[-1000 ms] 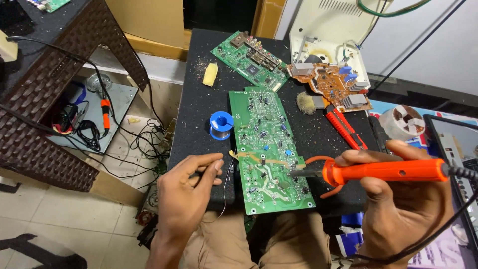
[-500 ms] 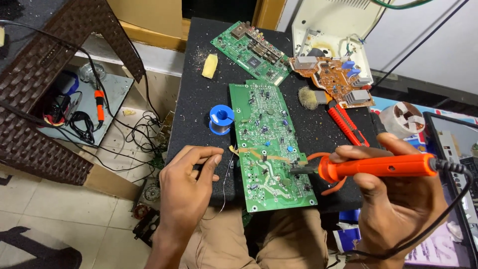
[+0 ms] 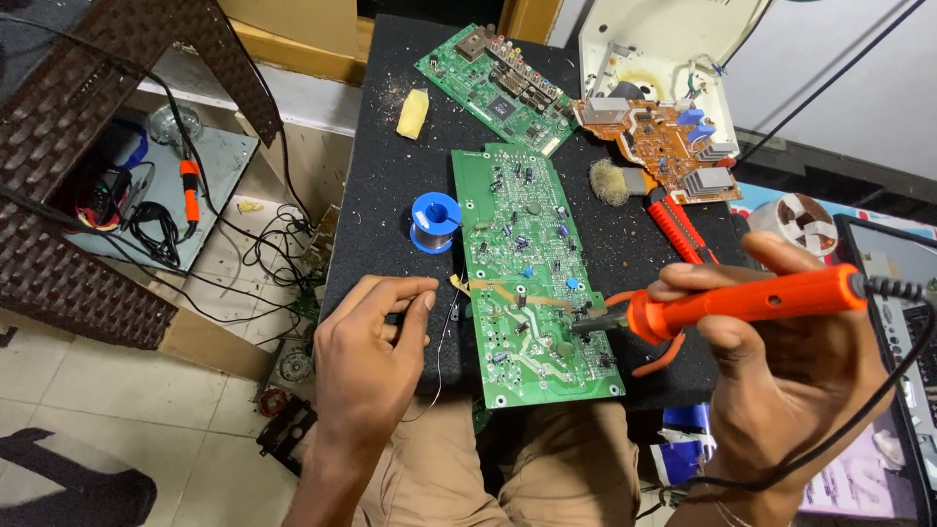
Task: Soldering electronic components onto a printed circuit board using a soldering iron and solder wire.
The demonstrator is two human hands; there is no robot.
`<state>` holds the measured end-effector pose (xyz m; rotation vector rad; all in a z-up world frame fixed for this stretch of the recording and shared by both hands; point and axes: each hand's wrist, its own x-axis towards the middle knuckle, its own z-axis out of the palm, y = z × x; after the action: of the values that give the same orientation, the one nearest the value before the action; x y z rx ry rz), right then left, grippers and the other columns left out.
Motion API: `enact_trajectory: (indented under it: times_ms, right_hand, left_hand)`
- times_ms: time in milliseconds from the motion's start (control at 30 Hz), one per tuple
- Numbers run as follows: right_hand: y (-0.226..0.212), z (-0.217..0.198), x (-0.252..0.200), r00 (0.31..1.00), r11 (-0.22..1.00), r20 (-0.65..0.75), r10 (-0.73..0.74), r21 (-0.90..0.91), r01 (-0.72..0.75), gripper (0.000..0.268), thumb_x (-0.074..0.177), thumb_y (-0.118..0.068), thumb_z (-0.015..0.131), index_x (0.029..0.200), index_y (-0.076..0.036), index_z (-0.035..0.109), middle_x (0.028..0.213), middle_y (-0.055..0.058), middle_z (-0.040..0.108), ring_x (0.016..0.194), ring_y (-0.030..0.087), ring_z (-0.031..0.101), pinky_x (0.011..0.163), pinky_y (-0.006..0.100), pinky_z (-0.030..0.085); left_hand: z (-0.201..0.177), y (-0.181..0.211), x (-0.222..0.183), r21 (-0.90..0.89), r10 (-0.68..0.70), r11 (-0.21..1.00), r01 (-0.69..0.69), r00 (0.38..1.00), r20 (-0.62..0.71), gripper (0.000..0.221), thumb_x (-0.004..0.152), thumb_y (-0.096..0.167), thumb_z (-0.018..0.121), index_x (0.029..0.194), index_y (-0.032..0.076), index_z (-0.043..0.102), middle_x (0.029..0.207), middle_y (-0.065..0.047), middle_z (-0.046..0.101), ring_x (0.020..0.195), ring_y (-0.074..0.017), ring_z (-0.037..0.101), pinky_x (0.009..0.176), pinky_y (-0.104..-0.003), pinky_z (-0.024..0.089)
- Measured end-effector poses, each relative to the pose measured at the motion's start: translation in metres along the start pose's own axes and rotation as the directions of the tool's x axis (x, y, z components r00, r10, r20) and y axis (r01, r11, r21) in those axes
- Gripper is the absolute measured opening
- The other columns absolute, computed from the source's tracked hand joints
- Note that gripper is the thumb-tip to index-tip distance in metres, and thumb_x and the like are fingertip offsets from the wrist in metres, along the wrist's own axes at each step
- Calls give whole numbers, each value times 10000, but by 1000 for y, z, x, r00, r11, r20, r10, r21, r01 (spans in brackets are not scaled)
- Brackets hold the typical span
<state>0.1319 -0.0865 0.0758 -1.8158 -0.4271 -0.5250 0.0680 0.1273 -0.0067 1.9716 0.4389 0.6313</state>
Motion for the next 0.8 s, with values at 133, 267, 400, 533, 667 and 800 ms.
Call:
enact_trajectory:
  times_ms: [133,267,400,533,667,800]
  right_hand:
    - [-3,6,4,1000,999,11,-29,24,28,568,975,-218,629,1399,128,477,1024,298,660,970,369,749,915,479,704]
    - [-4,10,7,996,996,32,-81,-23,82,503,1013,-136,601,1382,173,455,1021,314,653,966,383,740,920,493,692]
    - [-4,13,10,998,999,31,-52,14,51,416,1010,-91,583,1362,111,494,1009,262,660,909,335,736,892,448,687]
    - [-10,13,9,998,1000,57,-22,4,22,500,1009,-217,616,1375,109,514,1027,238,685,850,314,724,898,426,671]
    - [-10,14,11,996,999,74,-52,0,52,396,1034,-71,588,1377,112,515,1033,250,687,880,315,732,883,395,663]
    - [-9,15,15,995,999,88,-39,3,38,472,1014,-199,617,1379,88,527,1057,221,697,889,267,724,867,355,651]
  left_hand:
    - [4,-2,-1,25,149,989,-147,986,-77,148,954,78,656,1036,84,779,982,-32,745,755,-116,678,500,-214,593]
    - [5,-4,-2,18,159,987,-158,983,-86,153,949,70,663,1050,75,778,984,-42,741,742,-127,669,494,-217,602]
    - [4,-6,-2,40,171,985,-168,983,-73,145,959,99,672,1059,95,778,999,-27,740,602,-112,612,497,-227,527]
    - [3,-8,-1,46,171,985,-168,983,-67,153,952,110,690,1077,102,778,1022,-32,748,574,-109,643,473,-218,547]
    - [2,-7,-1,69,172,984,-167,982,-77,144,956,111,686,1060,127,785,996,1,744,459,-96,527,474,-245,449]
    - [4,-9,-3,87,183,981,-176,980,-83,137,956,112,700,1064,134,780,994,10,737,461,-98,522,501,-259,439]
